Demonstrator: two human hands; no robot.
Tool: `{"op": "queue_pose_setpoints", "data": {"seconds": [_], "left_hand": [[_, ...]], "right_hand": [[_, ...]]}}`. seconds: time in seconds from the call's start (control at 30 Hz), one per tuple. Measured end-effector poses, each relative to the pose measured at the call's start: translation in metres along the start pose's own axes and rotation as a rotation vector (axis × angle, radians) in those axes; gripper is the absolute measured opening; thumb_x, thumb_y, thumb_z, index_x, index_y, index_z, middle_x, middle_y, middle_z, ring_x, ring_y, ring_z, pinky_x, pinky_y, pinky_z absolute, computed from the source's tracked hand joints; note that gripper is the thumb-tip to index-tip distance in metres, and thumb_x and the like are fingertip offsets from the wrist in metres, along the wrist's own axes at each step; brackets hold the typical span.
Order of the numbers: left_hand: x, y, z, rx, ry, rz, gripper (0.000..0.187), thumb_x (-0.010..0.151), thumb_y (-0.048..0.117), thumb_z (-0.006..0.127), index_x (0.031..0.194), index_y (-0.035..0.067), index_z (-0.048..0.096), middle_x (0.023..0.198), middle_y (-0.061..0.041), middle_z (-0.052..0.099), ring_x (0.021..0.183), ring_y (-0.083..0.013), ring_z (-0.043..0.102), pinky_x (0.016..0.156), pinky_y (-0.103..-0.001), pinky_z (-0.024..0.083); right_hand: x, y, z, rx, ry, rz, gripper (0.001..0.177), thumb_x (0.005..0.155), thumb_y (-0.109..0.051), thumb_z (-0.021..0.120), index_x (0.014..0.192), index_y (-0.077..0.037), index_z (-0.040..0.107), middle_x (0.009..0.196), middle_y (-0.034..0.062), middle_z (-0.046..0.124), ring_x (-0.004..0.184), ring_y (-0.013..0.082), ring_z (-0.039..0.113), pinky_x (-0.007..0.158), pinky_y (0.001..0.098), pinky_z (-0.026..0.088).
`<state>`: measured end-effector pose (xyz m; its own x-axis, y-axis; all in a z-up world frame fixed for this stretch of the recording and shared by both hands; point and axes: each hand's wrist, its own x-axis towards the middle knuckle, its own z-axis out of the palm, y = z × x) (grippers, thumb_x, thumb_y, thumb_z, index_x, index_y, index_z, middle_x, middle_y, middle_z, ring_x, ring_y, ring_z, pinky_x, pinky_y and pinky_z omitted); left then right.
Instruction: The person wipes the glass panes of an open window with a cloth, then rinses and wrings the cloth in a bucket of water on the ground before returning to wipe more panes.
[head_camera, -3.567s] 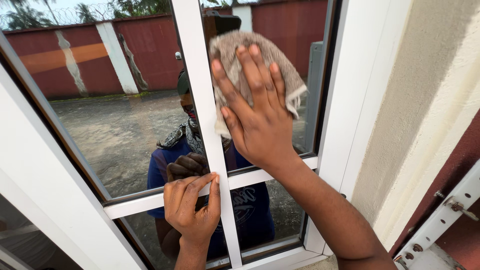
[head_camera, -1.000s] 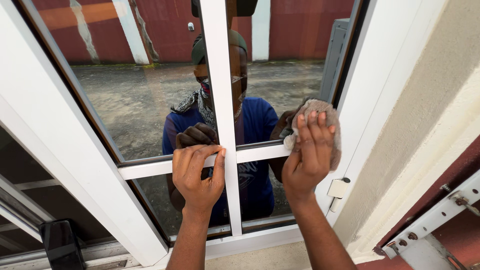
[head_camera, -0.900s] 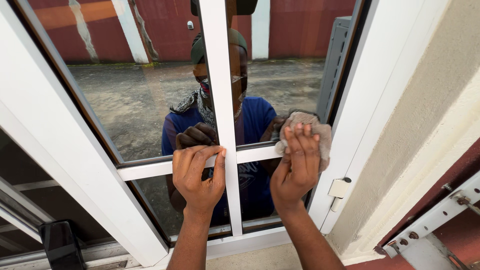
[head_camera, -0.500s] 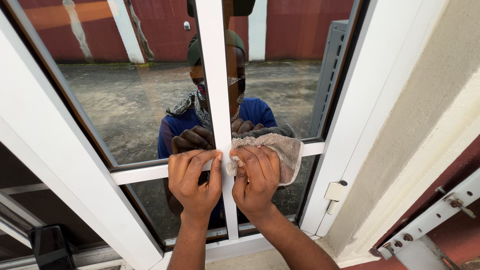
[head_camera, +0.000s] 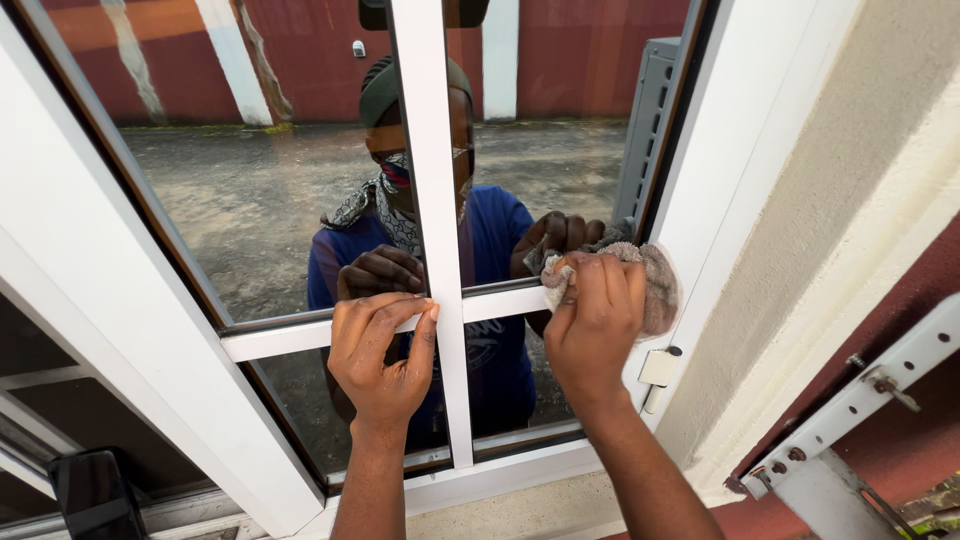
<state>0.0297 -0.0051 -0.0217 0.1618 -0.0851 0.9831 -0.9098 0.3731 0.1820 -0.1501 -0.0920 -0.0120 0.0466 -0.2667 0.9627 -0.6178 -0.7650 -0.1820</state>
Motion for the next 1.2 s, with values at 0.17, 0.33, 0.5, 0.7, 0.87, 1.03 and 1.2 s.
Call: {"op": "queue_pose_setpoints", "data": {"seconds": [0.17,0.33,0.5,0.7,0.87,1.03,1.2], "left_hand": [[0.0,0.002,-0.003,-0.066,-0.009,0.001,0.009,0.087,0.01,0.082,0.088,0.011,0.073,0.089,0.0,0.074,0.083,-0.0144,0.061,0.073,-0.029,0.045],[-0.001,0.007,-0.004,-0.055,-0.05,0.002,0.011,0.086,0.014,0.082,0.093,0.01,0.074,0.093,-0.002,0.073,0.088,-0.0174,0.06,0.077,-0.032,0.047],[-0.002,0.009,-0.015,-0.224,-0.099,0.071,0.022,0.071,0.018,0.072,0.091,0.01,0.068,0.1,-0.006,0.07,0.094,-0.0218,0.057,0.085,-0.037,0.047],[-0.043,0.018,-0.025,-0.196,-0.206,0.099,0.018,0.078,0.02,0.082,0.092,0.012,0.074,0.095,-0.002,0.071,0.097,-0.0205,0.063,0.096,-0.043,0.05],[-0.086,0.012,-0.037,-0.294,-0.262,-0.073,0.017,0.079,0.022,0.084,0.09,0.012,0.075,0.091,-0.002,0.074,0.091,-0.0195,0.064,0.079,-0.035,0.05],[-0.124,0.017,-0.03,-0.599,-0.579,-0.431,0.011,0.085,0.015,0.085,0.079,0.008,0.078,0.071,-0.003,0.071,0.067,-0.0147,0.061,0.059,-0.028,0.048],[-0.147,0.04,-0.011,-0.661,-0.995,-0.615,0.014,0.085,0.02,0.084,0.086,0.007,0.079,0.076,-0.004,0.072,0.061,-0.0103,0.061,0.053,-0.025,0.049]], "right_hand": [[0.0,-0.039,0.011,0.007,0.071,0.044,0.028,0.08,0.009,0.053,0.105,0.004,0.065,0.099,0.0154,0.063,0.094,0.0334,0.055,0.079,0.0463,0.045],[-0.003,-0.068,0.006,0.473,-0.061,0.023,0.013,0.101,-0.001,0.054,0.103,-0.003,0.067,0.091,0.009,0.067,0.081,0.0218,0.065,0.071,0.0355,0.048],[-0.025,-0.053,-0.011,1.072,-0.585,0.292,0.019,0.104,-0.009,0.048,0.105,-0.003,0.066,0.09,0.0034,0.069,0.077,0.0103,0.064,0.071,0.0266,0.051],[-0.089,0.027,-0.051,1.375,-0.853,0.463,0.021,0.1,-0.016,0.06,0.101,0.001,0.07,0.094,0.0082,0.072,0.089,0.0181,0.068,0.082,0.0332,0.055],[-0.17,0.067,-0.055,1.146,-1.078,0.514,0.014,0.09,-0.01,0.067,0.094,-0.005,0.079,0.09,0.0103,0.073,0.085,0.023,0.068,0.078,0.0379,0.055],[-0.21,0.108,-0.094,0.844,-1.348,0.606,0.016,0.084,-0.001,0.076,0.096,-0.004,0.087,0.08,0.0158,0.064,0.074,0.0241,0.06,0.063,0.0362,0.045],[-0.23,0.123,-0.09,0.412,-1.209,0.696,0.025,0.077,-0.003,0.078,0.1,-0.012,0.085,0.083,0.0034,0.08,0.077,0.0129,0.077,0.072,0.0281,0.059]]}}
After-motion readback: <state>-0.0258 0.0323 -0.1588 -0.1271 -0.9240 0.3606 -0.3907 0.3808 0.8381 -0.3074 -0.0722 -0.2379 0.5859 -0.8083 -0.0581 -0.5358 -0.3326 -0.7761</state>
